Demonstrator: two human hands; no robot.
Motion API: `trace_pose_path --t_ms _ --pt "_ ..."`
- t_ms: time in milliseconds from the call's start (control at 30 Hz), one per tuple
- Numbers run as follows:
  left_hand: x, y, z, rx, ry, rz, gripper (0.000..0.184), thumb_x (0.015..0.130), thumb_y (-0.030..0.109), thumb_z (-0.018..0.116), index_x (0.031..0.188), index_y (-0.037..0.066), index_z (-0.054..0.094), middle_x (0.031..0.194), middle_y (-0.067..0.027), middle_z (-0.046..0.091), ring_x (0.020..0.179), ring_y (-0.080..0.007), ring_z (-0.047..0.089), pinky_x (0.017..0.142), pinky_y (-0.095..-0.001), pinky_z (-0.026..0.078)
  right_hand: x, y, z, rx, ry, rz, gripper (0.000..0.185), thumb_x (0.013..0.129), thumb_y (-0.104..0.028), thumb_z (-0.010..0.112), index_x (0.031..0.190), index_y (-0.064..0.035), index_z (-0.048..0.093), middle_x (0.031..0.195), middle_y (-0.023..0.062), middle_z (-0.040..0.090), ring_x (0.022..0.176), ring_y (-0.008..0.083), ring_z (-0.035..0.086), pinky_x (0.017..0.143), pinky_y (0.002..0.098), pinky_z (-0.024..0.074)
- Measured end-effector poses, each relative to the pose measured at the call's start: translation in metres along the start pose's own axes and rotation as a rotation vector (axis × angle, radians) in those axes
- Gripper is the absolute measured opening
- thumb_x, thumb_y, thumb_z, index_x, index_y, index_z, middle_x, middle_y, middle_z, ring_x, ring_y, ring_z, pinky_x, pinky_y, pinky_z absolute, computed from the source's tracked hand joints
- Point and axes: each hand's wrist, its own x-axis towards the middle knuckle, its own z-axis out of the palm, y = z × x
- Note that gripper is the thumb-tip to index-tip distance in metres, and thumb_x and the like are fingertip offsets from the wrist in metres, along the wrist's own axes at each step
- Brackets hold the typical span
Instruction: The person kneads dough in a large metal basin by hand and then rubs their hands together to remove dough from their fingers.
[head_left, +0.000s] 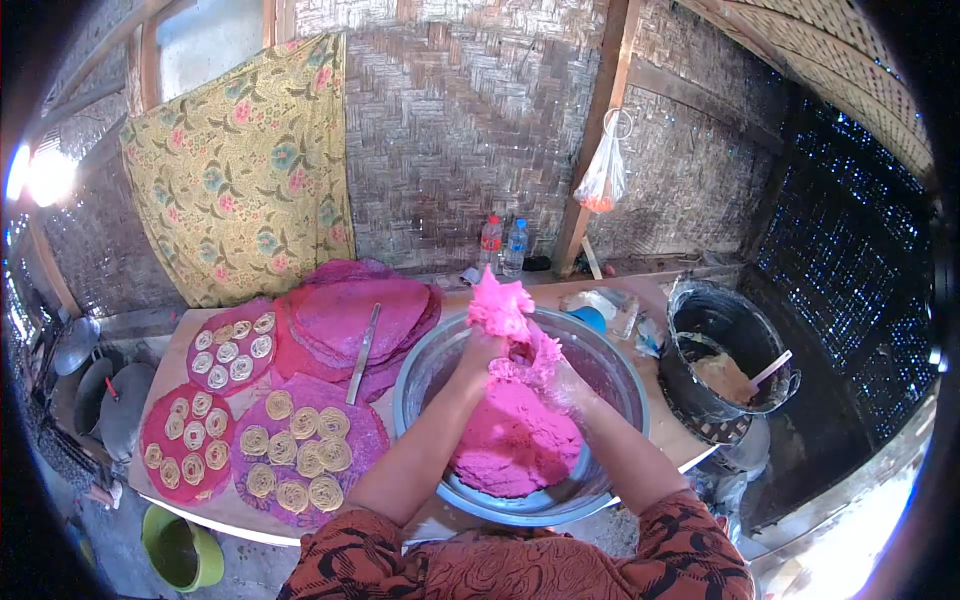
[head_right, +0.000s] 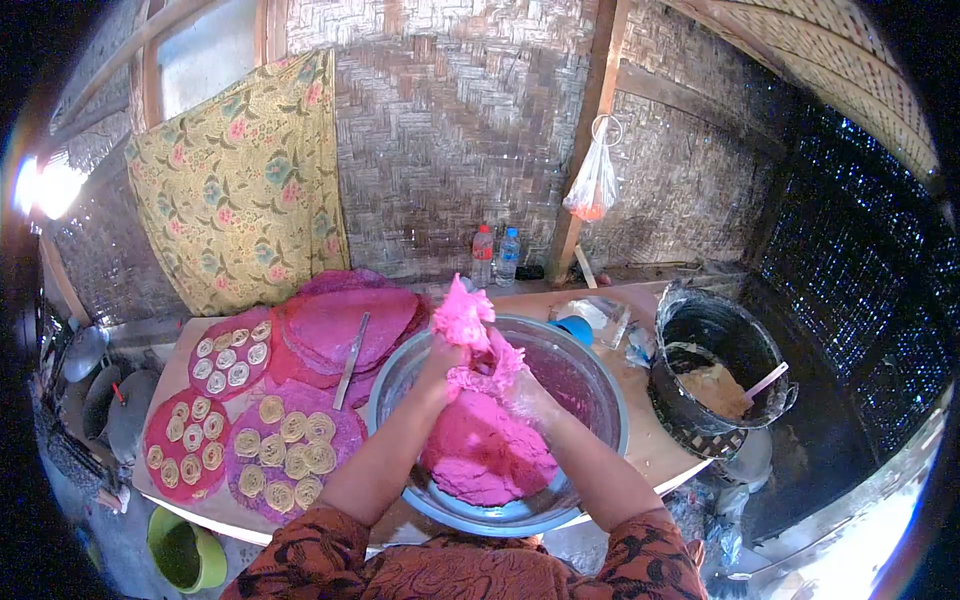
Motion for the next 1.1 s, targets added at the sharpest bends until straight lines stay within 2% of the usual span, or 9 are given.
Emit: trace_pose_path --t_ms 67,133,300,400,467,567,800,933,1100 --pt "-0.01 0.012 0.014 -0.182 -0.022 -0.147 0.035 0.089 0.02 0.051 0.12 0.007 0.046 0.095 -0.0052 0.057 0.083 -0.0176 0.06 0.069 -0.0323 0.052 0.0 -0.02 0.0 0.065 -0.047 0.067 0.077 0.08 -0.015 0.067 0.139 -0.0026 0.019 0.131 0.0096 0.041 0.115 0.0182 0.045 0.095 0.0326 0.0392" --pt "-0.015 0.019 0.022 -0.137 -0.057 0.061 0.037 0.089 0.02 0.05 0.123 0.006 0.044 0.103 -0.0071 0.056 0.088 -0.018 0.059 0.072 -0.0329 0.052 0.0 -0.021 -0.003 0.043 -0.022 0.085 0.078 0.08 -0.015 0.067 0.139 -0.0025 0.018 0.132 0.0091 0.041 0.115 0.0175 0.045 0.095 0.0321 0.0397" --pt "-0.018 0.033 0.024 -0.202 -0.211 -0.219 0.049 0.083 0.012 0.06 0.127 0.005 0.039 0.12 -0.0069 0.049 0.107 -0.0174 0.051 0.091 -0.0338 0.043 0.0 -0.015 -0.003 0.305 0.054 0.069 0.039 0.083 -0.016 0.061 0.118 -0.0009 0.051 0.11 0.0058 0.058 0.097 0.0146 0.055 0.082 0.0296 0.0452" --pt "-0.018 0.031 0.03 -0.056 -0.168 0.058 0.044 0.084 0.01 0.056 0.125 0.004 0.043 0.118 -0.0079 0.051 0.109 -0.0212 0.05 0.093 -0.0353 0.041 -0.005 -0.011 -0.013 0.079 0.058 0.064 0.033 0.084 -0.015 0.059 0.114 -0.0018 0.055 0.108 0.006 0.06 0.094 0.0141 0.056 0.08 0.0293 0.0458" --pt "-0.014 0.034 0.026 0.763 -0.142 0.57 0.038 0.082 0.008 0.055 0.12 0.003 0.047 0.115 -0.0101 0.054 0.108 -0.0245 0.051 0.093 -0.0365 0.04 -0.006 -0.011 -0.014 0.041 0.096 0.067 0.03 0.084 -0.015 0.058 0.111 -0.0018 0.057 0.107 0.0067 0.06 0.094 0.0142 0.057 0.08 0.0294 0.046" --pt "-0.019 0.025 0.016 0.438 -0.239 0.103 0.035 0.081 0.008 0.057 0.115 0.003 0.051 0.113 -0.0126 0.055 0.101 -0.0259 0.054 0.09 -0.0367 0.042 -0.008 -0.02 -0.007 0.048 0.14 0.019 0.028 0.085 -0.015 0.056 0.11 -0.0018 0.059 0.105 0.0074 0.06 0.092 0.0148 0.057 0.08 0.03 0.0466" --pt "-0.024 0.047 0.021 0.937 -0.238 -0.01 0.04 0.08 0.005 0.058 0.118 0.002 0.047 0.111 -0.0112 0.055 0.103 -0.0219 0.052 0.09 -0.0343 0.042 -0.004 -0.017 -0.01 0.23 0.176 -0.018 0.024 0.086 -0.013 0.053 0.107 -0.002 0.06 0.101 0.0059 0.06 0.093 0.0152 0.057 0.08 0.031 0.0468" --pt "-0.034 0.044 0.031 0.639 -0.218 -0.051 0.045 0.082 0.006 0.057 0.123 0.003 0.042 0.109 -0.0106 0.055 0.104 -0.0167 0.05 0.091 -0.0325 0.041 0.004 -0.055 -0.024 -0.182 0.32 -0.169 0.016 0.088 -0.013 0.053 0.098 -0.0027 0.059 0.091 0.0031 0.057 0.089 0.0122 0.055 0.075 0.0288 0.0474" --pt "-0.027 0.021 0.024 0.593 -0.311 0.028 0.046 0.079 0.01 0.062 0.121 0.004 0.045 0.115 -0.011 0.053 0.108 -0.0193 0.05 0.093 -0.0346 0.039 0.002 -0.03 -0.022 -0.018 0.094 -0.071 0.037 0.085 -0.012 0.057 0.12 -0.0008 0.051 0.115 0.007 0.055 0.1 0.0157 0.053 0.089 0.0303 0.0413"
